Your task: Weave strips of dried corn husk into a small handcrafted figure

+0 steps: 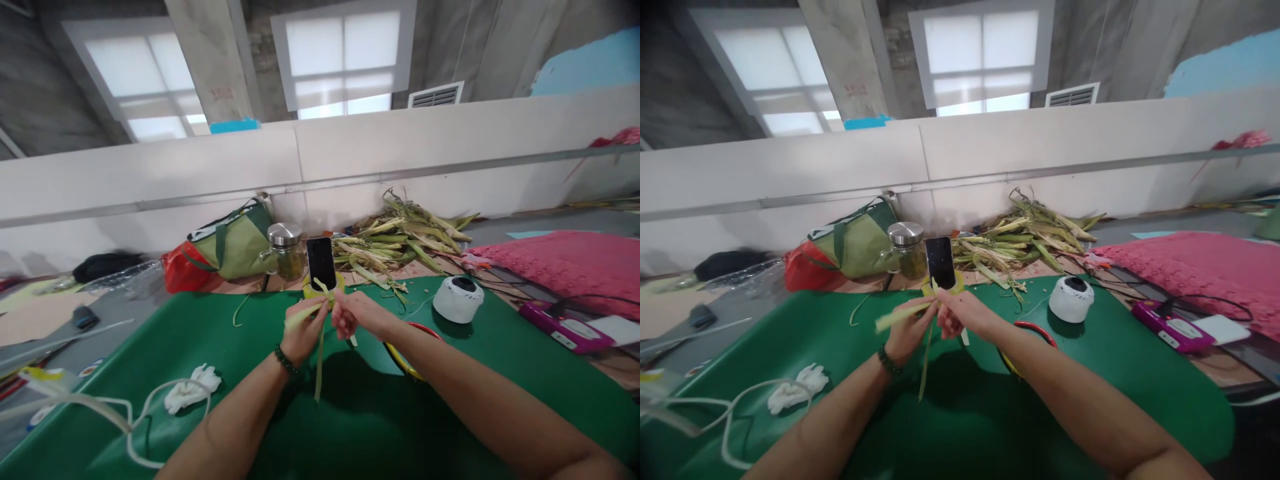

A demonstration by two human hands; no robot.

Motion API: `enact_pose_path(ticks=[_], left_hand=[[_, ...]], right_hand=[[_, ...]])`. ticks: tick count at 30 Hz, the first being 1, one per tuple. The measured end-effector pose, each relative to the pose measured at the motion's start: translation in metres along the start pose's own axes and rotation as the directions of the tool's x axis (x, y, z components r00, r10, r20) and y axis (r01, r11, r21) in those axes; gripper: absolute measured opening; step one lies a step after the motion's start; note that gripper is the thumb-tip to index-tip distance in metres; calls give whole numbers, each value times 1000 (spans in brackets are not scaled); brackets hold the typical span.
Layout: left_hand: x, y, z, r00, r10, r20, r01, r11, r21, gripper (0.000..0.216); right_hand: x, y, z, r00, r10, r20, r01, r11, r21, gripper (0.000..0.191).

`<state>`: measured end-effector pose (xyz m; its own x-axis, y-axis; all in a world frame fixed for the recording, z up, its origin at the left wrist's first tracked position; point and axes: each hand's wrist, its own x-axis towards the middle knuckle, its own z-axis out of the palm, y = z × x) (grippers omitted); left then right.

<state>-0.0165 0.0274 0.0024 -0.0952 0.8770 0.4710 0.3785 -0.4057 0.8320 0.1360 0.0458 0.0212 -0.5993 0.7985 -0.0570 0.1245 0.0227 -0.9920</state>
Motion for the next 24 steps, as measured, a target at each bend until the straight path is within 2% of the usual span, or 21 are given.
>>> enact_pose_path(ticks=[1, 3, 7, 11, 14, 16, 18, 20, 22, 24], left_hand=[[0, -1, -2, 999, 54, 4, -54, 997, 63, 13], [1, 0, -8, 993, 114, 22, -116, 977, 177, 19], [2, 2, -16, 993, 116, 26, -119, 953, 280, 32], [0, 3, -9, 994, 108, 21, -109, 954, 279, 20], [-1, 5, -3, 998, 50, 44, -54, 994, 100, 10], [1, 7, -2, 996, -79, 47, 84, 989, -123, 12], [3, 9, -2, 966, -249, 74, 259, 894, -366, 20], [5, 10, -4, 920, -364, 142, 380, 748, -544, 28], [4, 12, -6, 890, -404, 212, 440, 640, -630, 32], [2, 15, -7, 875, -408, 261, 470, 583, -663, 33]], right_hand=[[2, 3, 5, 993, 93, 68, -97, 993, 60, 68], [6, 9, 13, 979, 161, 128, -180, 970, 164, 61], [12, 16, 18, 982, 162, 98, -185, 930, 317, 37], [17, 18, 11, 981, 184, 64, -194, 884, 426, 42], [22, 21, 3, 987, 157, -40, -130, 916, 378, 46], [25, 23, -2, 981, 104, -167, -54, 958, 281, 48], [26, 23, -7, 962, 30, -271, 33, 974, 223, 48], [26, 21, -11, 943, -45, -330, 125, 966, 227, 46], [24, 18, -14, 918, -121, -379, 216, 952, 217, 41], [22, 13, -18, 883, -202, -423, 288, 946, 150, 36]])
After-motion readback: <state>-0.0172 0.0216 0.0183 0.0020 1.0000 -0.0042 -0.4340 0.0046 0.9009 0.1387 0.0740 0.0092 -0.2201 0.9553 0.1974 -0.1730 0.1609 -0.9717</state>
